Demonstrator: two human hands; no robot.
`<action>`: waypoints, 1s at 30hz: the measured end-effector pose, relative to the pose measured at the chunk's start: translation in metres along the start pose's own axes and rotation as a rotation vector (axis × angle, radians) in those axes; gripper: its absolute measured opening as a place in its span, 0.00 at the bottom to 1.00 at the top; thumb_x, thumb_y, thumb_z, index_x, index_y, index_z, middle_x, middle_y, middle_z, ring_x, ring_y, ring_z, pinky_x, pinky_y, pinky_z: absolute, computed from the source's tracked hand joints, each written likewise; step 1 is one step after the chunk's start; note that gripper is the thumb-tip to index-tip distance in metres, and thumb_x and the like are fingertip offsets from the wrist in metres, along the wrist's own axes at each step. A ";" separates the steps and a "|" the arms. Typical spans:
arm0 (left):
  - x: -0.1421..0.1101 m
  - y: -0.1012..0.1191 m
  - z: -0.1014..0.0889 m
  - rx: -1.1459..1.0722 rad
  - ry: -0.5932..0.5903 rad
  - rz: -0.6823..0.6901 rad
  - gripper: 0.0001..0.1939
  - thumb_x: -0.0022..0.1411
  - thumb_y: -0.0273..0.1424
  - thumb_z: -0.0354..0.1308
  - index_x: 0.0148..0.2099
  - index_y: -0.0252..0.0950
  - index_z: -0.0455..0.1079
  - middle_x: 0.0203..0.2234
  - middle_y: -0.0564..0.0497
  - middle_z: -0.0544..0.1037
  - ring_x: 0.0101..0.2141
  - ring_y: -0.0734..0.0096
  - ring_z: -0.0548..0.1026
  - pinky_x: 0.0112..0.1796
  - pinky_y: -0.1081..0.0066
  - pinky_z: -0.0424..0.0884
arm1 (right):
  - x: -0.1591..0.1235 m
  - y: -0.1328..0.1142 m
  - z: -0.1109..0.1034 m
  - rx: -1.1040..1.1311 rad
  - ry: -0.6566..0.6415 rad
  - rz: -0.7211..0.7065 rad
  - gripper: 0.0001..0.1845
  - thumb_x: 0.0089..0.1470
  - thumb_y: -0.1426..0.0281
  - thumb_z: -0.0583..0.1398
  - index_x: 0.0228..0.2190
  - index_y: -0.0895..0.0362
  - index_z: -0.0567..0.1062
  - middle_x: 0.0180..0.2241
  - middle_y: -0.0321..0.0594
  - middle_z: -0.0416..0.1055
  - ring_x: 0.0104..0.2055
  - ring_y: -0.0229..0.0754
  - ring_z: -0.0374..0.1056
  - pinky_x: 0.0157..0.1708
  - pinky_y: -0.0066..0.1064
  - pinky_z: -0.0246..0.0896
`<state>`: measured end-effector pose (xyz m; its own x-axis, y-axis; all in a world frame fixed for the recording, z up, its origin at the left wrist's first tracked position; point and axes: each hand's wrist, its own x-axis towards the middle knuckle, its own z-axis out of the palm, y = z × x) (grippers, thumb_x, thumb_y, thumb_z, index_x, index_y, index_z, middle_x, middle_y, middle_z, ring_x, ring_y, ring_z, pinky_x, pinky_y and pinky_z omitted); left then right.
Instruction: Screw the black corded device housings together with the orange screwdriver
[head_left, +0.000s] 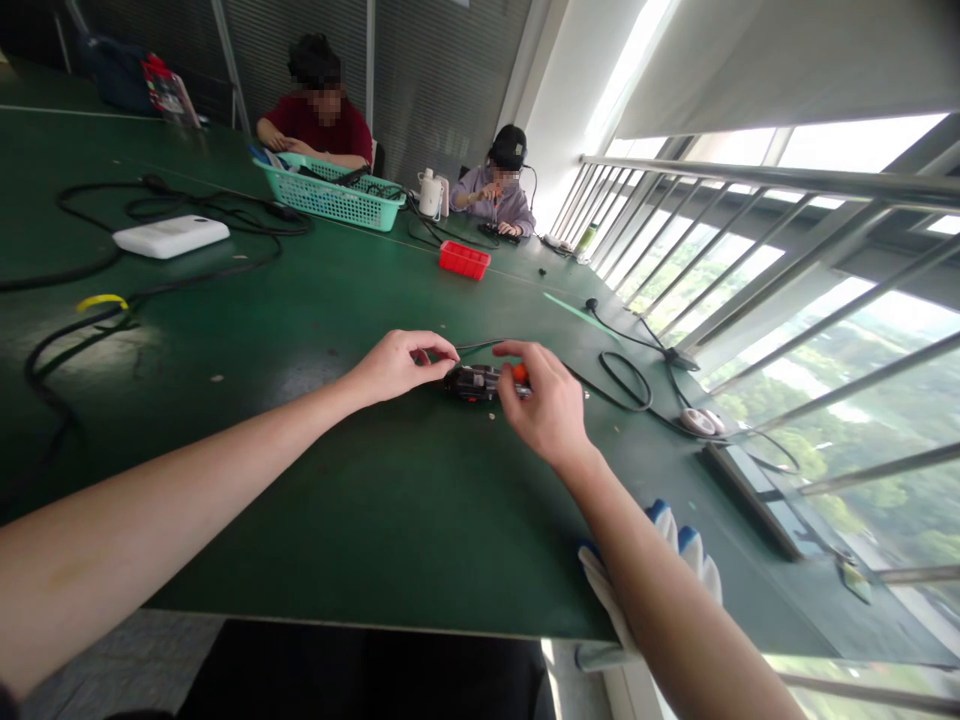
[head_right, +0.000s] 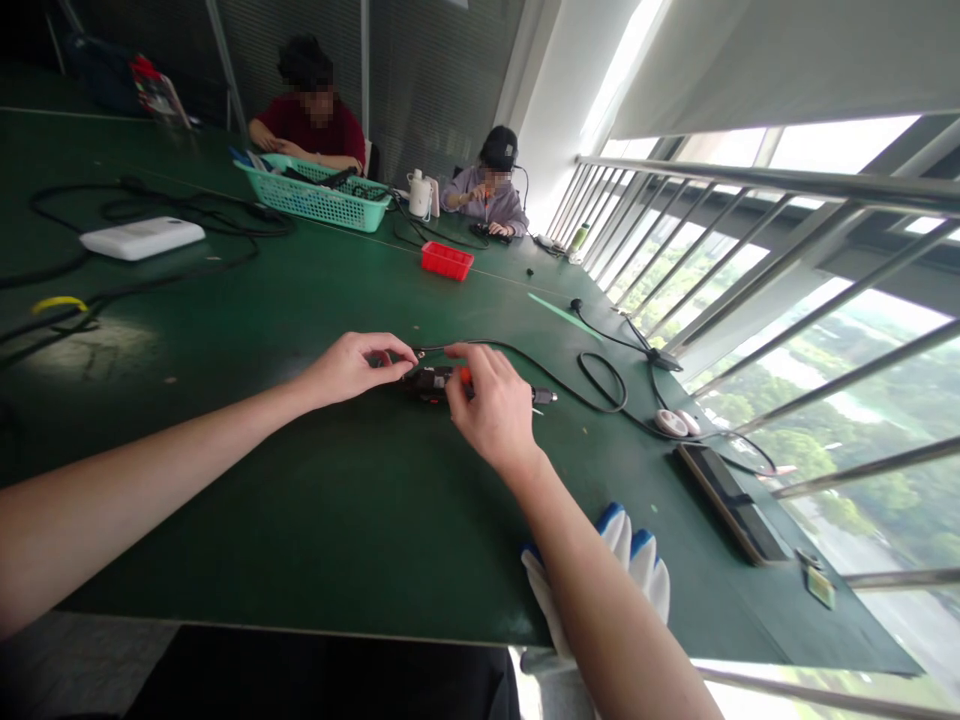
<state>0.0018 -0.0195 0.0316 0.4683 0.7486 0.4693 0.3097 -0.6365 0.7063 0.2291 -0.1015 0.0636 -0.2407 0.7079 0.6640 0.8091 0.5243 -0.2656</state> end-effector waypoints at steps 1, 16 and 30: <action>0.000 -0.001 -0.002 0.029 -0.023 0.020 0.13 0.62 0.40 0.62 0.42 0.38 0.80 0.39 0.51 0.83 0.37 0.67 0.79 0.39 0.70 0.73 | 0.001 0.000 -0.004 -0.016 0.050 -0.041 0.13 0.64 0.71 0.53 0.49 0.52 0.71 0.48 0.44 0.75 0.50 0.50 0.70 0.50 0.45 0.65; -0.001 -0.023 -0.001 -0.080 -0.131 -0.022 0.14 0.58 0.42 0.65 0.39 0.36 0.79 0.38 0.48 0.83 0.38 0.64 0.80 0.39 0.68 0.76 | -0.010 -0.013 -0.001 0.247 0.142 -0.076 0.13 0.68 0.60 0.55 0.50 0.49 0.59 0.45 0.43 0.76 0.45 0.44 0.75 0.45 0.38 0.71; 0.000 -0.024 -0.002 -0.191 -0.181 -0.086 0.15 0.56 0.41 0.68 0.40 0.35 0.79 0.38 0.47 0.83 0.37 0.64 0.81 0.43 0.62 0.78 | -0.010 -0.015 0.005 0.291 0.128 0.008 0.11 0.68 0.61 0.56 0.48 0.50 0.61 0.43 0.40 0.77 0.39 0.40 0.75 0.42 0.34 0.70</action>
<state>-0.0067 -0.0038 0.0158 0.5925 0.7424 0.3127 0.2012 -0.5123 0.8349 0.2172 -0.1139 0.0574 -0.1506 0.6570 0.7387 0.6188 0.6454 -0.4479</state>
